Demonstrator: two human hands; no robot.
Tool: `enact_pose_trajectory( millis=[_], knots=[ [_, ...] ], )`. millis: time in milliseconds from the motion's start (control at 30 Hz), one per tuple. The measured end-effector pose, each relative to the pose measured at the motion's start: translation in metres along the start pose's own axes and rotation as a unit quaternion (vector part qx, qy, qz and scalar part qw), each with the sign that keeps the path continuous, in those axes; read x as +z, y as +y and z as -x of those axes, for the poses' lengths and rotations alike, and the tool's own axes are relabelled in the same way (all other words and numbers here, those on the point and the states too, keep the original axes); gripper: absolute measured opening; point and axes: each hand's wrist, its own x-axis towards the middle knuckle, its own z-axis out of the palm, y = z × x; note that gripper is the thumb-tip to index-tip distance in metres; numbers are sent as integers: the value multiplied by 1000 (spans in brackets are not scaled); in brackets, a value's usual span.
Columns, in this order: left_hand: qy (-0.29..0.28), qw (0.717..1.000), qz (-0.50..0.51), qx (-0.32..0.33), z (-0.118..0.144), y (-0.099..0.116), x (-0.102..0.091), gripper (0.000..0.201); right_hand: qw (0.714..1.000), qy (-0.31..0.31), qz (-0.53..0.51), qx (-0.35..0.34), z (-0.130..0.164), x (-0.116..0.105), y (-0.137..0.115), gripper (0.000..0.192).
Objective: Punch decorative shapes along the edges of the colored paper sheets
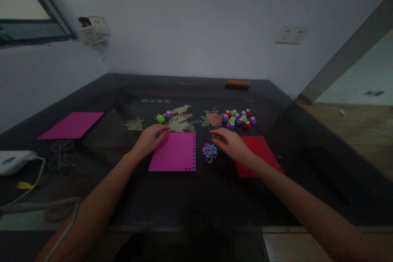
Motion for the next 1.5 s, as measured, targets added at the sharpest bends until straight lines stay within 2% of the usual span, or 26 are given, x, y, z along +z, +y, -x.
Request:
enact_pose_trajectory(
  millis=[67, 167, 267, 400, 500, 700, 833, 1167, 1367, 1500],
  knots=[
    [-11, 1000, -3, -1, 0, -2, -1, 31, 997, -24, 60, -34, -16, 16, -6, 31],
    [-35, 999, -10, 3, -1, -3, -2, 32, 987, -36, 155, -35, -35, 35, -14, 34],
    [-64, 998, -16, 10, 0, -5, -1, 35, 981, -49, 182, -31, -45, 49, -18, 41],
    [-95, 995, -33, 5, 4, -10, 3, 56, 972, -70, 222, -26, -48, 58, -17, 54],
    [-107, 992, -72, 0, 5, -13, 5, 68, 969, -73, 235, -35, -47, 60, -14, 55],
    [-120, 989, -85, 12, 5, -13, 5, 68, 968, -64, 236, -47, -44, 59, -13, 52],
    [-119, 990, -78, 9, 4, -11, 5, 65, 976, -61, 202, -54, -45, 58, -12, 49],
    [-119, 991, -67, 0, 3, -5, 2, 63, 992, -38, 119, -4, -46, 57, -12, 34],
    [-128, 989, -68, 0, 2, -4, 1, 63, 993, -53, 102, 17, -50, 56, -12, 43],
    [-119, 991, -66, 2, 2, -4, 1, 63, 992, -63, 110, 9, -50, 57, -12, 38]
  ],
)
